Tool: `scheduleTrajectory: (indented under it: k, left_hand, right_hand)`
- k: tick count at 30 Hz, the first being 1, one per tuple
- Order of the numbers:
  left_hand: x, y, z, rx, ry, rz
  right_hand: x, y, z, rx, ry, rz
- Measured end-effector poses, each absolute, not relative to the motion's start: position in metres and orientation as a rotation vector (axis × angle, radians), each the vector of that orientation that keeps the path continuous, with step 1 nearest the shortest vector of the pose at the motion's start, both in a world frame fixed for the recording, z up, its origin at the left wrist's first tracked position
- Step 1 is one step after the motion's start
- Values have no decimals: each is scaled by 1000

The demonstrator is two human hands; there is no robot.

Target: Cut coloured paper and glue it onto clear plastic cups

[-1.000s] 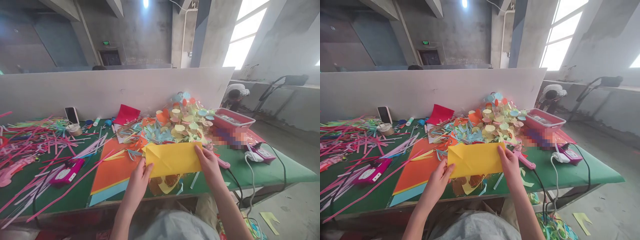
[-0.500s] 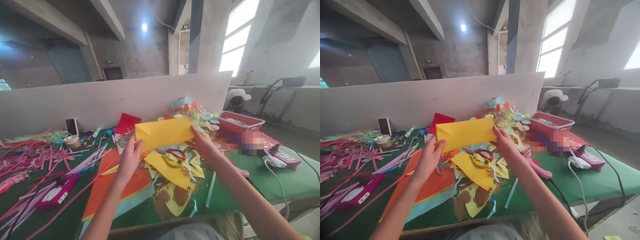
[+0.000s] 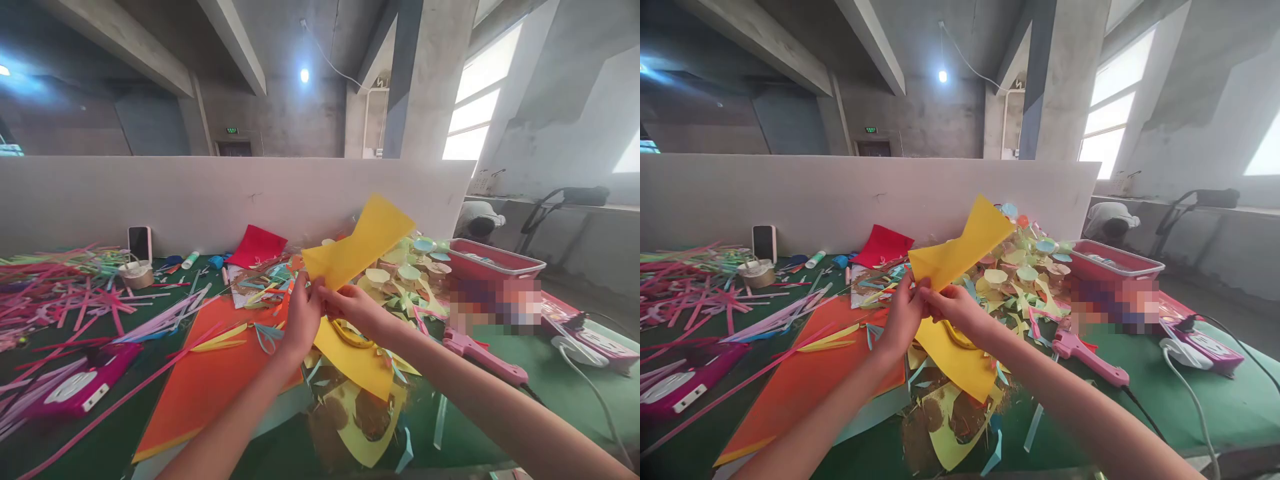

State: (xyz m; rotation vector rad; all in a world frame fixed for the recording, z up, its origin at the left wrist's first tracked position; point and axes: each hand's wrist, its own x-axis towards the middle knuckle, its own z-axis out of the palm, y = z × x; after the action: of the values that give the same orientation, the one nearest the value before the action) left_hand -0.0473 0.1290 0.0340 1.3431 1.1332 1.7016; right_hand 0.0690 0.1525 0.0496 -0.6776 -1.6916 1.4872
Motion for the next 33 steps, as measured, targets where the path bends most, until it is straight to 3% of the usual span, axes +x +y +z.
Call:
scheduleTrajectory:
  k: [10, 22, 33]
  left_hand:
    - [-51, 128, 25, 1402, 1364, 1629]
    - [-87, 156, 23, 1419, 1463, 1662]
    - [-45, 137, 17, 1342, 1181, 1596]
  right_hand:
    - [92, 158, 30, -838, -1659, 1430]
    - [118, 186, 46, -999, -1438, 1018]
    - [81, 164, 26, -695, -1777, 1176]
